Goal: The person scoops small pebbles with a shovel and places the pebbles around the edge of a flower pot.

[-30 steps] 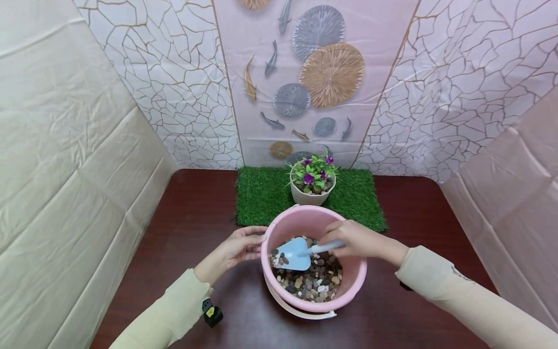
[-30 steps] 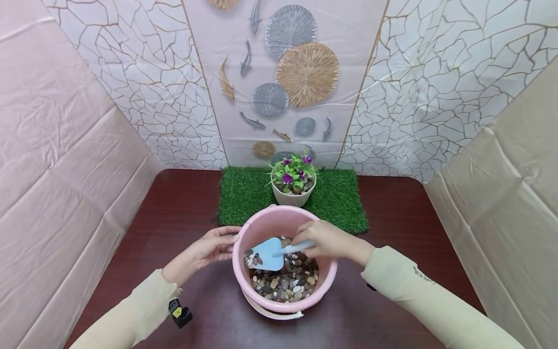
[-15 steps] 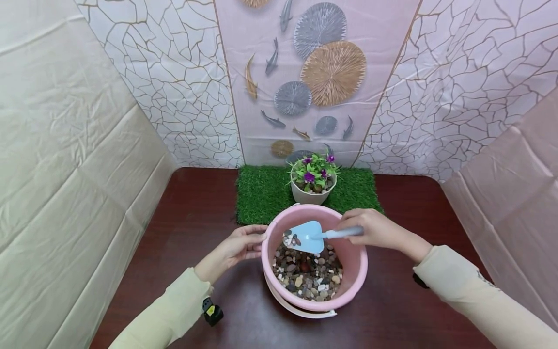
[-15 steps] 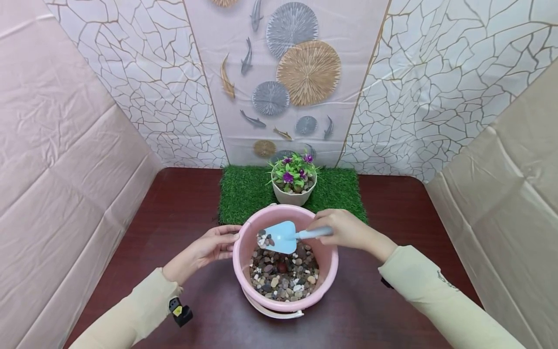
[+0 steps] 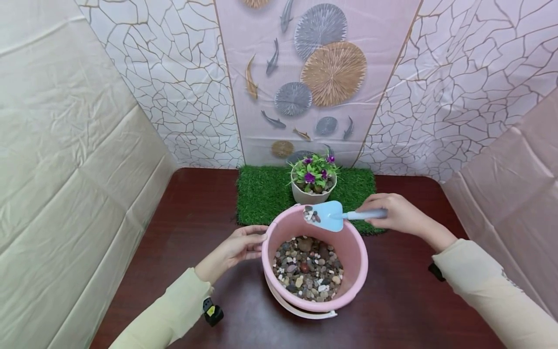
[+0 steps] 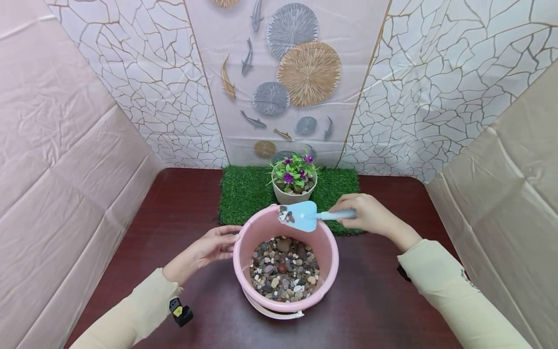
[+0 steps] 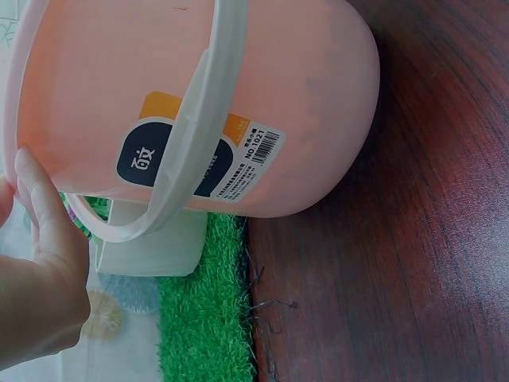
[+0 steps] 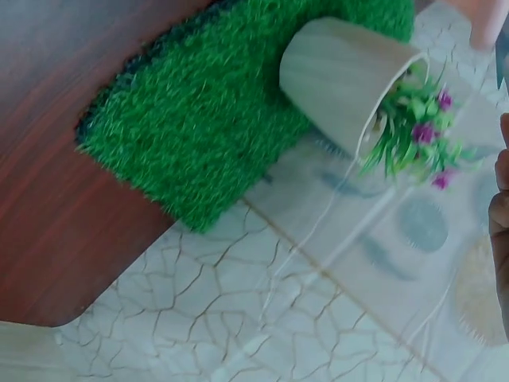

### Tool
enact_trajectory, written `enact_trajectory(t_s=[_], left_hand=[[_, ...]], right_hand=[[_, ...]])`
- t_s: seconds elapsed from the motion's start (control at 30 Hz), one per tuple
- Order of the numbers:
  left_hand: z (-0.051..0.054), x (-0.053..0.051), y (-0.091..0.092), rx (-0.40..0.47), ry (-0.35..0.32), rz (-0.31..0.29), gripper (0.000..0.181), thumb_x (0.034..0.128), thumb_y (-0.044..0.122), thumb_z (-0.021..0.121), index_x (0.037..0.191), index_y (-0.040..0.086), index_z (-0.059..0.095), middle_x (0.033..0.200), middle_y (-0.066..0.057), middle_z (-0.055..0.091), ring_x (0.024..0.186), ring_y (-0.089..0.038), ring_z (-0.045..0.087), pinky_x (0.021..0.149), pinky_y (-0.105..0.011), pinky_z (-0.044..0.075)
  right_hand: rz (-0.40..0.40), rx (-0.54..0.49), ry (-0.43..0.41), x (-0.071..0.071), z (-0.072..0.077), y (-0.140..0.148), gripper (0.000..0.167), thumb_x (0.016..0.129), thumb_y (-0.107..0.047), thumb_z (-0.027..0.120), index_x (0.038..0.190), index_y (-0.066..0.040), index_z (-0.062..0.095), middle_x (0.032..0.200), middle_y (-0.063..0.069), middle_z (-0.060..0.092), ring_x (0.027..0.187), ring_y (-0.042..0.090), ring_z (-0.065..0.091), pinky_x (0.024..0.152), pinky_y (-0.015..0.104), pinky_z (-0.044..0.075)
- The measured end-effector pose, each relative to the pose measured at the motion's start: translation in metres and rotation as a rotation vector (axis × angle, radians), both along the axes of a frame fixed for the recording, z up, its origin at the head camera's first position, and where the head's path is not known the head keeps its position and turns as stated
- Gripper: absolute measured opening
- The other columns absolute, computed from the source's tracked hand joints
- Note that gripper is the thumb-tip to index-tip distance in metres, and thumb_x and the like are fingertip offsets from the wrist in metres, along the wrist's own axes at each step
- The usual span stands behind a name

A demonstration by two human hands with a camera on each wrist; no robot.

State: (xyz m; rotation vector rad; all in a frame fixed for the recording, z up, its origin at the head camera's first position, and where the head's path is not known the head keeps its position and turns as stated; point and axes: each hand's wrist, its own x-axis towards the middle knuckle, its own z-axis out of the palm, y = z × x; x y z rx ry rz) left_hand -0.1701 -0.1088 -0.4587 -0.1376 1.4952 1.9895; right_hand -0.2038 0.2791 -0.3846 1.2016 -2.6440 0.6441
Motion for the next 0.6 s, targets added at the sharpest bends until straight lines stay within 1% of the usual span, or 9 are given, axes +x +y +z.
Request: enact_trajectory(t_s=[0.07, 0.13, 0.27, 0.43, 0.6], left_hand=[[0.000, 0.000, 0.000, -0.002, -0.001, -0.002, 0.034, 0.0907, 0.002, 0.054, 0.125, 0.002, 0.053, 0.069, 0.003, 0.068, 0.061, -0.005, 0.065, 0.061, -0.019, 0.058], [0.000, 0.000, 0.000, -0.002, -0.003, -0.003, 0.033, 0.0907, 0.002, 0.054, 0.124, 0.003, 0.053, 0.070, 0.003, 0.068, 0.061, -0.005, 0.065, 0.061, -0.019, 0.058], [0.001, 0.000, 0.000, -0.002, -0.005, -0.007, 0.032, 0.0905, 0.001, 0.054, 0.122, 0.004, 0.054, 0.070, 0.004, 0.068, 0.061, -0.005, 0.065, 0.062, -0.020, 0.058], [0.001, 0.000, 0.000, -0.001, 0.001, -0.003, 0.031, 0.0906, 0.001, 0.054, 0.121, 0.005, 0.055, 0.071, 0.003, 0.069, 0.062, -0.005, 0.065, 0.062, -0.019, 0.058], [-0.001, 0.000, 0.000, 0.006, 0.006, -0.005, 0.029, 0.0904, 0.001, 0.054, 0.119, 0.006, 0.056, 0.073, 0.003, 0.069, 0.063, -0.006, 0.066, 0.062, -0.020, 0.058]], right_hand=[[-0.027, -0.009, -0.006, -0.002, 0.002, 0.006, 0.028, 0.067, 0.005, 0.074, 0.092, -0.009, 0.074, 0.090, 0.003, 0.068, 0.068, -0.003, 0.050, 0.054, 0.017, 0.044], [-0.047, -0.016, 0.007, -0.004, 0.003, 0.012, 0.029, 0.066, 0.005, 0.075, 0.092, -0.008, 0.074, 0.089, 0.004, 0.069, 0.068, -0.003, 0.051, 0.055, 0.016, 0.044], [-0.067, -0.031, 0.024, -0.010, 0.005, 0.023, 0.029, 0.065, 0.006, 0.074, 0.091, -0.008, 0.074, 0.089, 0.004, 0.069, 0.070, -0.002, 0.052, 0.058, 0.013, 0.043], [-0.092, -0.045, 0.002, -0.017, 0.005, 0.035, 0.029, 0.067, 0.008, 0.074, 0.092, -0.007, 0.074, 0.089, 0.004, 0.069, 0.069, -0.003, 0.051, 0.058, 0.011, 0.041], [-0.129, -0.049, -0.010, -0.024, 0.003, 0.044, 0.029, 0.069, 0.009, 0.073, 0.093, -0.008, 0.073, 0.088, 0.004, 0.069, 0.065, -0.003, 0.049, 0.056, 0.012, 0.039]])
